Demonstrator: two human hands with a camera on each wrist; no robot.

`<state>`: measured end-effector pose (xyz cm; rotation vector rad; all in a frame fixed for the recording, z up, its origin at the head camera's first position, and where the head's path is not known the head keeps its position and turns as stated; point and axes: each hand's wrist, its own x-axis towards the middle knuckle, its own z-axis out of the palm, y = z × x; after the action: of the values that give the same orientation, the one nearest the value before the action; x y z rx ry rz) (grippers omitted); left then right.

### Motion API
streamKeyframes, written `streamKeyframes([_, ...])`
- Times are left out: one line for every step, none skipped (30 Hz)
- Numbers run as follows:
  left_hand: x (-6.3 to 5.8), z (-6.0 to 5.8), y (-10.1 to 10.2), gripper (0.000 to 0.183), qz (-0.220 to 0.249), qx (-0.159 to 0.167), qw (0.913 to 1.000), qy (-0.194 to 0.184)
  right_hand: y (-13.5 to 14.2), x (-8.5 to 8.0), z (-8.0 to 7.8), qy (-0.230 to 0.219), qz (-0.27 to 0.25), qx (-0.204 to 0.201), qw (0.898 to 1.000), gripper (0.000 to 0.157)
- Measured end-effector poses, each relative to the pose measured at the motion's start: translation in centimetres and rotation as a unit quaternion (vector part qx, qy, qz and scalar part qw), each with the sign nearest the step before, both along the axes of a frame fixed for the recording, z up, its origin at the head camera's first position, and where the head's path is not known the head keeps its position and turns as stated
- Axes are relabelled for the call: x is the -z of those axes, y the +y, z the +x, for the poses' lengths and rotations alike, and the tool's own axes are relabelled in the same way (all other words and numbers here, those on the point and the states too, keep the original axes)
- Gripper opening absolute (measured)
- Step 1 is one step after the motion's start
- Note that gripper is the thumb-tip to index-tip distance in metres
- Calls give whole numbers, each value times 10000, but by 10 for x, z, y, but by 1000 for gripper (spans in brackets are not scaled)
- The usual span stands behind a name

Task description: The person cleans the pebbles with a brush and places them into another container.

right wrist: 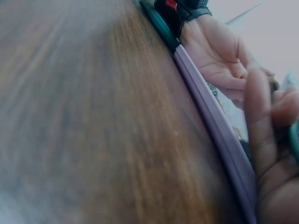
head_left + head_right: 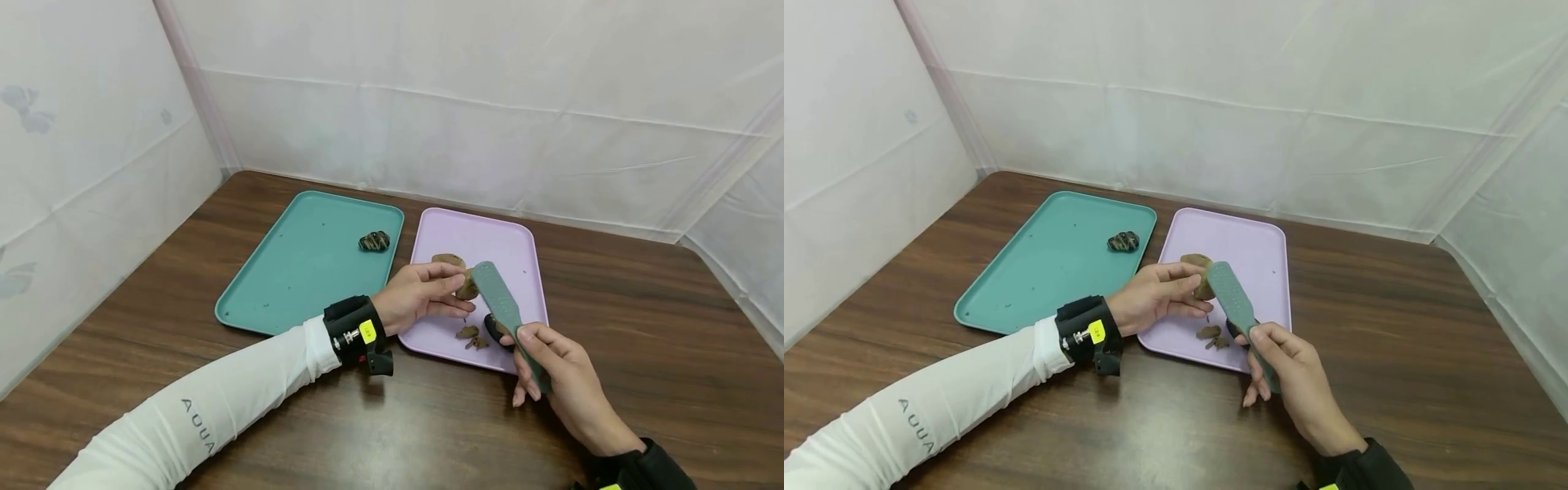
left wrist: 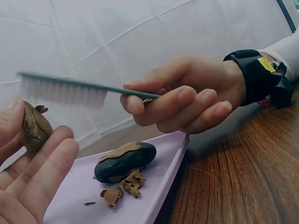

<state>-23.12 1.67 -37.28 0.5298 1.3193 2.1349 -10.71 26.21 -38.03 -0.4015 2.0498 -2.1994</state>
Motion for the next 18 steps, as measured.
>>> streamKeyframes([-1, 0, 0, 30, 6, 25, 10000, -2, -1, -1, 0, -34, 132, 26, 9999, 30])
streamKeyframes([-1, 0, 0, 29, 23, 33, 10000, -16, -1, -2, 0, -80, 278, 65, 9996, 30])
streamKeyframes([-1, 0, 0, 28, 54, 24, 10000, -51, -2, -3, 1, -128, 423, 108, 9990, 31])
streamKeyframes([-2, 0, 0, 28, 86, 4, 9999, -86, -3, -4, 1, -166, 545, 155, 9983, 32])
streamKeyframes([-3, 0, 0, 28, 116, -30, 9999, -122, -4, -5, 1, -211, 629, 223, 9975, 33])
streamKeyframes([-3, 0, -1, 29, 143, -68, 9997, -176, -5, -6, 1, -261, 696, 266, 9969, 34])
streamKeyframes([-3, 0, -1, 29, 187, -116, 9994, -248, -5, -6, 2, -302, 751, 299, 9963, 35])
streamKeyframes([-3, 0, -1, 29, 235, -166, 9990, -330, -6, -6, 2, -339, 783, 312, 9959, 35])
streamKeyframes([-2, -1, -1, 29, 276, -211, 9986, -404, -6, -6, 2, -361, 793, 315, 9957, 35])
streamKeyframes([-2, -1, -1, 29, 307, -246, 9982, -458, -6, -6, 3, -368, 777, 316, 9958, 35])
streamKeyframes([-2, -1, 0, 28, 324, -272, 9979, -499, -6, -6, 3, -361, 741, 319, 9961, 34])
streamKeyframes([-2, -1, 0, 28, 336, -290, 9976, -531, -5, -5, 3, -333, 678, 307, 9967, 34])
streamKeyframes([-2, -1, 0, 28, 351, -295, 9974, -548, -5, -4, 4, -299, 580, 291, 9974, 32])
streamKeyframes([-2, -1, 0, 28, 335, -297, 9976, -531, -4, -4, 4, -249, 454, 257, 9983, 31])
streamKeyframes([-3, -1, 1, 28, 304, -297, 9978, -504, -3, -3, 4, -173, 300, 210, 9992, 31])
streamKeyframes([-3, -1, 1, 28, 268, -302, 9981, -468, -2, -2, 3, -90, 141, 155, 9997, 31])
streamKeyframes([-4, -1, 1, 28, 222, -298, 9985, -412, 0, -1, 3, -10, -8, 96, 10000, 31])
streamKeyframes([-4, -1, 1, 27, 180, -296, 9987, -365, 1, 0, 2, 65, -143, 32, 9999, 32])
